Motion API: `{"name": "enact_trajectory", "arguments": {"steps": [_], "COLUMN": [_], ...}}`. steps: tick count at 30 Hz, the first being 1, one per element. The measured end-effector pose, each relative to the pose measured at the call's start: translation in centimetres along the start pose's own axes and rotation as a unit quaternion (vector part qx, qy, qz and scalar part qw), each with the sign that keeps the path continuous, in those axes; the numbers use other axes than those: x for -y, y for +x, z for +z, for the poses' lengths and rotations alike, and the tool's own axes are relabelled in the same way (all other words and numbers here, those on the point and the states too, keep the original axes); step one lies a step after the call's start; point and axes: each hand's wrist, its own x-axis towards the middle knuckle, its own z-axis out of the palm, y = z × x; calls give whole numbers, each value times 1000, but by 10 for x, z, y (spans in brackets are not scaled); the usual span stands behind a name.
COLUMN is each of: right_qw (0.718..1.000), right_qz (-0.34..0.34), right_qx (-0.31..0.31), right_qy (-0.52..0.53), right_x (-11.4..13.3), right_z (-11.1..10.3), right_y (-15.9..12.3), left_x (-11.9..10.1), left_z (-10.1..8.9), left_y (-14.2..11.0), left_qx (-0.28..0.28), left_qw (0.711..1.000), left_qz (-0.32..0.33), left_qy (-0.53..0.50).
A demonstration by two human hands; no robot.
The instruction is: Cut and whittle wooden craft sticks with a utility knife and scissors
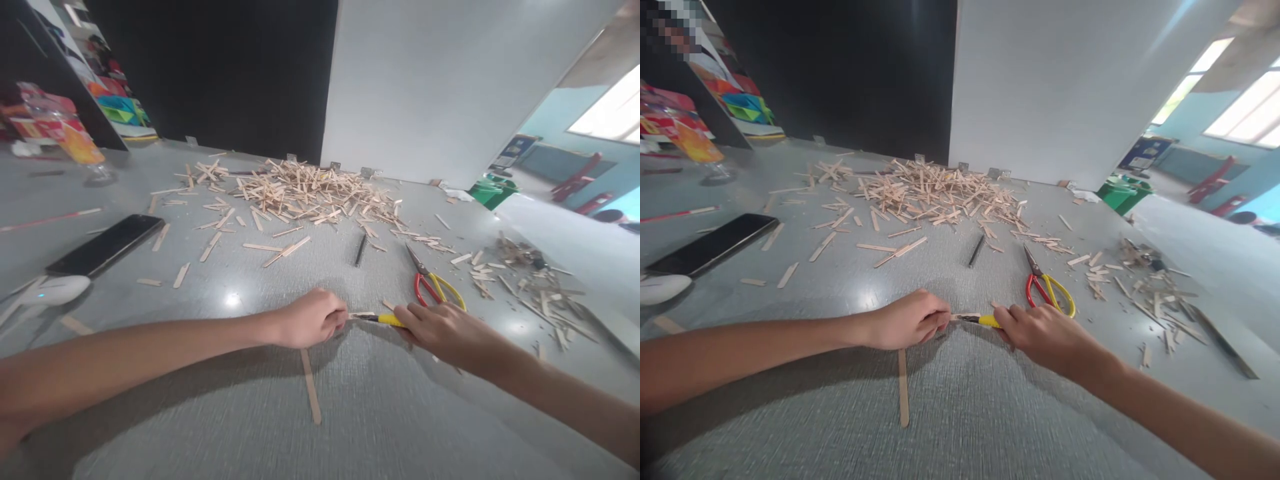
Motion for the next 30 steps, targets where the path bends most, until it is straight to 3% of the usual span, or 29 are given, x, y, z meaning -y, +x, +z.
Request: {"name": "enact_trajectory", "arguments": {"steps": [2, 7, 13, 17, 19, 23, 25, 30], "right_qw": [1000, 987, 1000, 984, 979, 997, 998, 975], "right_qz": [7, 21, 5, 35, 43, 21, 17, 41], "right_qx": [-5, 61, 1, 38, 59, 32, 18, 61], "right_qy": [-1, -144, -16, -170, -192, -67, -52, -210], "right_x": [3, 24, 4, 28, 34, 19, 14, 36], "right_z": [-2, -18, 8, -13, -19, -1, 4, -19], "right_y": [-1, 3, -3, 2, 3, -2, -4, 3], "left_x": [0, 0, 0, 0, 2, 3, 4, 4], "left_z": [0, 0, 0, 0, 1, 1, 1, 3], "left_y": [-1, -2, -1, -2, -2, -2, -1, -4], "left_qx": [3, 2, -9, -7, -7, -10, -11, -6], "left_qw": [1000, 1000, 1000, 1000, 1000, 999, 999, 999], "left_qz": [2, 7, 8, 16, 20, 28, 31, 36], "left_qy": [0, -4, 0, 5, 8, 19, 25, 35]}}
